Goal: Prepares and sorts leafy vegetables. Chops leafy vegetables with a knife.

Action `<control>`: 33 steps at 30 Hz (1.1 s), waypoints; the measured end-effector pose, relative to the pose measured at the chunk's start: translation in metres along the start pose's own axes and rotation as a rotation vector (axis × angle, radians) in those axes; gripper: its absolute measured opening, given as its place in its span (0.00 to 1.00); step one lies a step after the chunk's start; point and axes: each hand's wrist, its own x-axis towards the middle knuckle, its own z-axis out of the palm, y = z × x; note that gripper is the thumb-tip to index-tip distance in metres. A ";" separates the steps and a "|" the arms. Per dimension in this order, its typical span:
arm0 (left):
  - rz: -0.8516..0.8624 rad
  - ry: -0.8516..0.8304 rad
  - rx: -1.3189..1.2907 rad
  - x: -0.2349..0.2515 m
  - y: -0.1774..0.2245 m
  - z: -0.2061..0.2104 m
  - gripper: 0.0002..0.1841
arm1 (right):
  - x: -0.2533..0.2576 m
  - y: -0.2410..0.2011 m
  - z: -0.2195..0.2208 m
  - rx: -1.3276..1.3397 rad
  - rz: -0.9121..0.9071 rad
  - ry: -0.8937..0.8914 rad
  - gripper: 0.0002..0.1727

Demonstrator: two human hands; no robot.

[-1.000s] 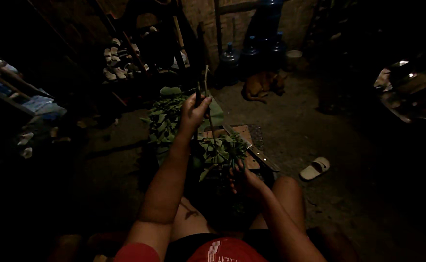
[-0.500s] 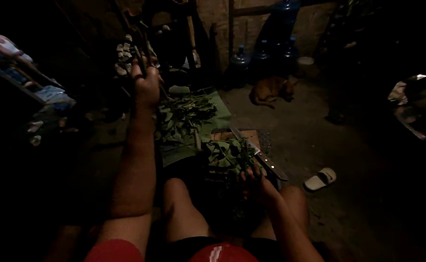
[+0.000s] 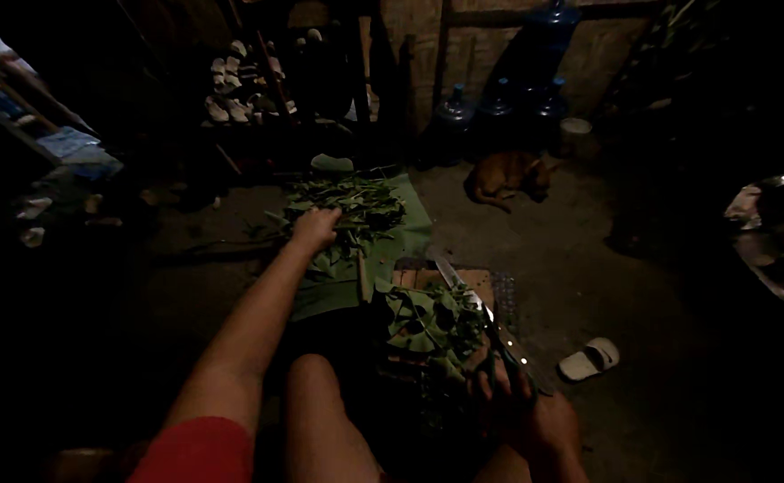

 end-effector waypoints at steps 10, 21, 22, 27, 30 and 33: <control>0.084 -0.141 -0.041 0.107 0.019 0.138 0.27 | -0.004 -0.011 -0.025 -0.104 0.021 0.116 0.31; 0.044 -0.024 -0.216 0.107 0.017 0.127 0.33 | 0.004 -0.022 -0.017 -0.483 -0.149 0.281 0.22; 0.043 0.083 -0.301 0.099 0.015 0.114 0.28 | 0.007 -0.025 -0.015 -0.578 -0.191 0.325 0.21; 0.199 0.522 -0.812 -0.005 0.062 0.026 0.16 | 0.055 -0.040 0.006 -0.903 -0.436 0.340 0.16; 0.483 0.280 -1.032 -0.089 0.106 0.003 0.19 | 0.097 -0.040 0.035 -1.364 -0.521 0.426 0.18; 0.464 0.064 -1.226 -0.123 0.125 0.004 0.21 | 0.134 -0.027 0.067 -1.597 -0.513 0.429 0.18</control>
